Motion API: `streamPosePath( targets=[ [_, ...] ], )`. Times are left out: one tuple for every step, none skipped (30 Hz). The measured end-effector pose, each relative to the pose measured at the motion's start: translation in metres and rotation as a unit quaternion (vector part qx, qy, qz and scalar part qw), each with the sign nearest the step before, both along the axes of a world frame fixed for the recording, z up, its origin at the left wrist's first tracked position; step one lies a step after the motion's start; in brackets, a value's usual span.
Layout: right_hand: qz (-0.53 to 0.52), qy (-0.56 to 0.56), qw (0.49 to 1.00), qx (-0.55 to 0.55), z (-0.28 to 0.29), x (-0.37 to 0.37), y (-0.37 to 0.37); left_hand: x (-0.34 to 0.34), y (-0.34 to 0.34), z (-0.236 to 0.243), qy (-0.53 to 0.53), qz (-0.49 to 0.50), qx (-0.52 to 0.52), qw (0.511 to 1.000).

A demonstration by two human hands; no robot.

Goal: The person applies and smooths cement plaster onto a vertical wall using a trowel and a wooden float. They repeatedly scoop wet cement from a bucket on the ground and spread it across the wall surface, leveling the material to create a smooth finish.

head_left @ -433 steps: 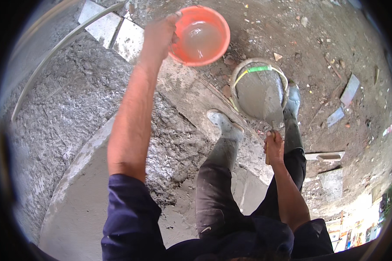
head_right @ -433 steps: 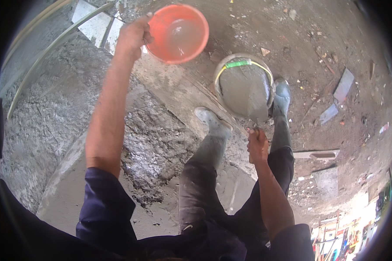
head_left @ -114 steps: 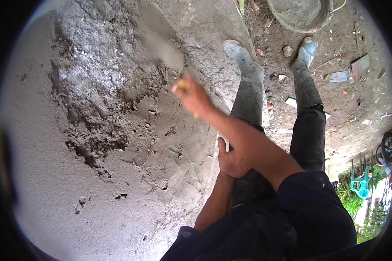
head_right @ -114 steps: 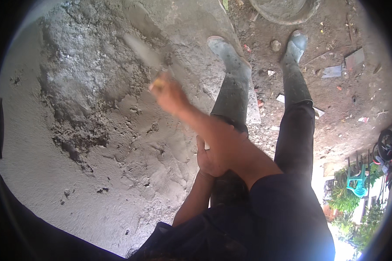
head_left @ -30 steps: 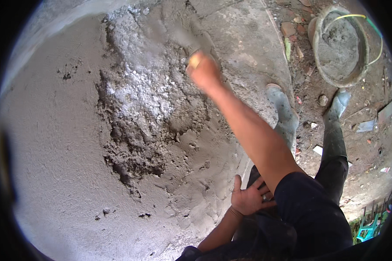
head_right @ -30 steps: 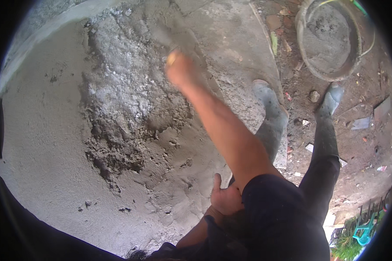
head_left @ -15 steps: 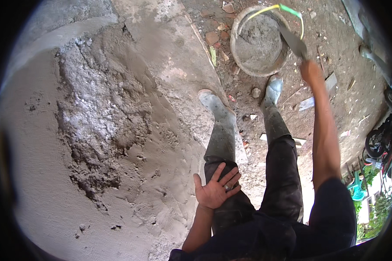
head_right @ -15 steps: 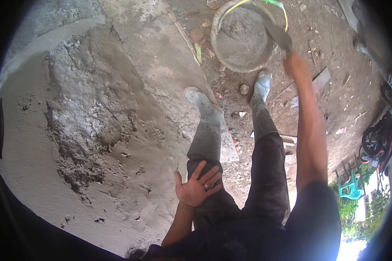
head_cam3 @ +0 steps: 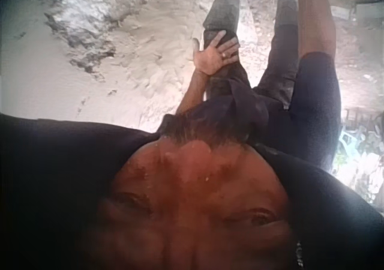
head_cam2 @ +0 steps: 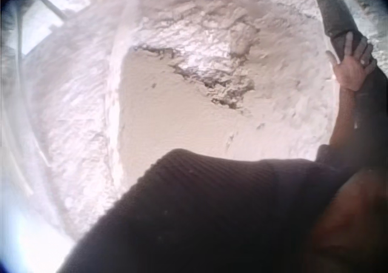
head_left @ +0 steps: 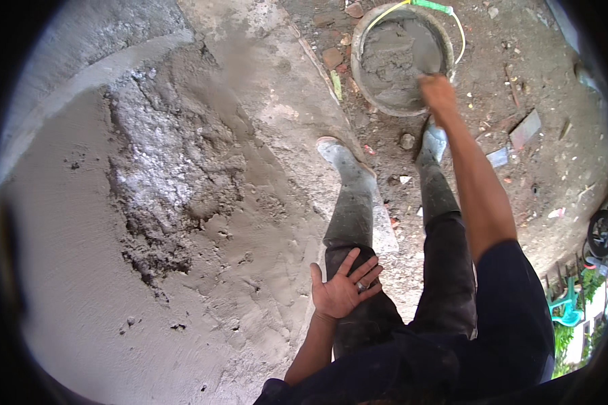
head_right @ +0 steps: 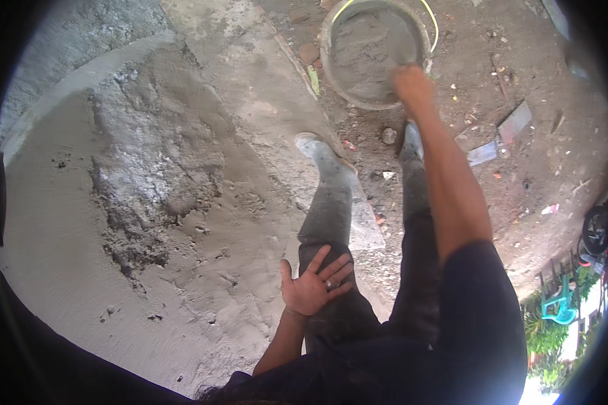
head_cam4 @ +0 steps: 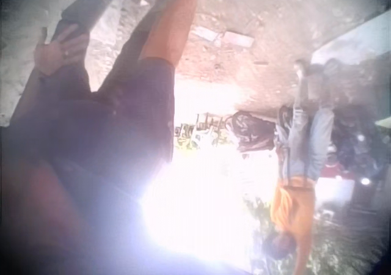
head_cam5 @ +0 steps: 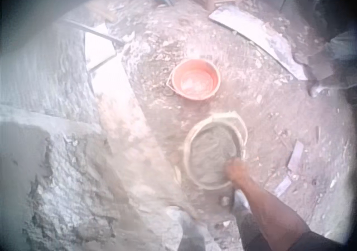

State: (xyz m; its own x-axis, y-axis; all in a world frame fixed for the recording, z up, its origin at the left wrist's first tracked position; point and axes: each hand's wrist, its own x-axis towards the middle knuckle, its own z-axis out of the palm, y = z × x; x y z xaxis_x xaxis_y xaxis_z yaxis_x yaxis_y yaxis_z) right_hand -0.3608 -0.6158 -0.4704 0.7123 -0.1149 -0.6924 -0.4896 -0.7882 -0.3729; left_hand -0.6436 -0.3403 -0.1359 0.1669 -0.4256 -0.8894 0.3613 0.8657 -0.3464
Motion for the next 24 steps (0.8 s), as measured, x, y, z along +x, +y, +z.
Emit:
streamPosePath(
  targets=[
    [-0.058,0.034,0.997,0.037,-0.045,-0.003,0.006,0.012,-0.001,-0.003,-0.004,-0.017,-0.002,1.0],
    [-0.13,0.059,0.984,0.11,-0.061,-0.003,0.023,0.018,-0.006,-0.006,-0.005,-0.03,0.003,1.0],
    [-0.206,0.082,0.959,0.175,-0.075,-0.001,0.038,0.024,-0.01,-0.006,-0.005,-0.044,0.008,0.999],
    [-0.297,0.097,0.918,0.247,-0.054,-0.006,0.066,0.018,-0.015,-0.001,0.003,-0.04,0.023,0.999],
    [-0.387,0.112,0.861,0.311,-0.035,-0.013,0.085,0.009,-0.014,-0.004,-0.021,-0.011,0.015,1.0],
    [-0.378,0.12,0.849,0.35,-0.028,-0.03,0.081,0.004,-0.016,0.001,-0.015,-0.005,0.023,1.0],
    [-0.366,0.119,0.838,0.387,-0.026,-0.038,0.069,0.006,-0.02,-0.002,-0.018,0.002,0.025,1.0],
    [-0.354,0.116,0.826,0.424,-0.024,-0.044,0.055,0.009,-0.025,-0.004,-0.021,0.007,0.026,0.999],
    [-0.332,0.116,0.838,0.418,-0.024,-0.054,0.039,0.014,-0.031,-0.002,-0.019,-0.003,0.038,0.999],
    [-0.312,0.115,0.848,0.413,-0.026,-0.065,0.027,0.02,-0.035,0.0,-0.026,-0.007,0.042,0.999],
    [-0.296,0.11,0.859,0.404,-0.023,-0.068,0.018,0.024,-0.039,-0.002,-0.033,-0.014,0.04,0.999],
    [-0.299,0.119,0.863,0.39,-0.024,-0.063,0.011,0.031,-0.04,-0.003,-0.04,-0.02,0.038,0.998],
    [-0.296,0.131,0.87,0.372,-0.019,-0.058,-0.001,0.034,-0.044,0.0,-0.041,-0.029,0.05,0.997],
    [-0.293,0.144,0.876,0.354,-0.011,-0.054,-0.012,0.037,-0.048,0.002,-0.042,-0.039,0.062,0.996],
    [-0.303,0.137,0.875,0.352,-0.006,-0.059,-0.017,0.041,-0.051,0.004,-0.044,-0.048,0.073,0.995],
    [-0.314,0.126,0.874,0.349,0.0,-0.064,-0.019,0.05,-0.052,0.008,-0.066,-0.053,0.08,0.993],
    [-0.319,0.12,0.872,0.351,0.015,-0.067,-0.018,0.055,-0.052,0.018,-0.087,-0.051,0.094,0.991],
    [-0.327,0.123,0.868,0.351,0.032,-0.071,-0.022,0.063,-0.051,0.03,-0.107,-0.048,0.107,0.987],
    [-0.328,0.126,0.868,0.35,0.058,-0.073,-0.024,0.076,-0.05,0.046,-0.134,-0.083,0.146,0.977],
    [-0.331,0.127,0.866,0.352,0.081,-0.073,-0.024,0.088,-0.044,0.058,-0.156,-0.053,0.173,0.971],
    [-0.325,0.129,0.864,0.361,0.094,-0.08,-0.026,0.1,-0.036,0.071,-0.177,-0.025,0.201,0.963],
    [-0.316,0.129,0.862,0.375,0.104,-0.087,-0.028,0.108,-0.029,0.082,-0.2,0.004,0.233,0.952],
    [-0.329,0.129,0.852,0.386,0.118,-0.093,-0.032,0.116,-0.023,0.087,-0.214,-0.101,0.341,0.91],
    [-0.341,0.129,0.84,0.401,0.137,-0.091,-0.034,0.128,-0.02,0.087,-0.22,-0.204,0.446,0.843]
  ],
)
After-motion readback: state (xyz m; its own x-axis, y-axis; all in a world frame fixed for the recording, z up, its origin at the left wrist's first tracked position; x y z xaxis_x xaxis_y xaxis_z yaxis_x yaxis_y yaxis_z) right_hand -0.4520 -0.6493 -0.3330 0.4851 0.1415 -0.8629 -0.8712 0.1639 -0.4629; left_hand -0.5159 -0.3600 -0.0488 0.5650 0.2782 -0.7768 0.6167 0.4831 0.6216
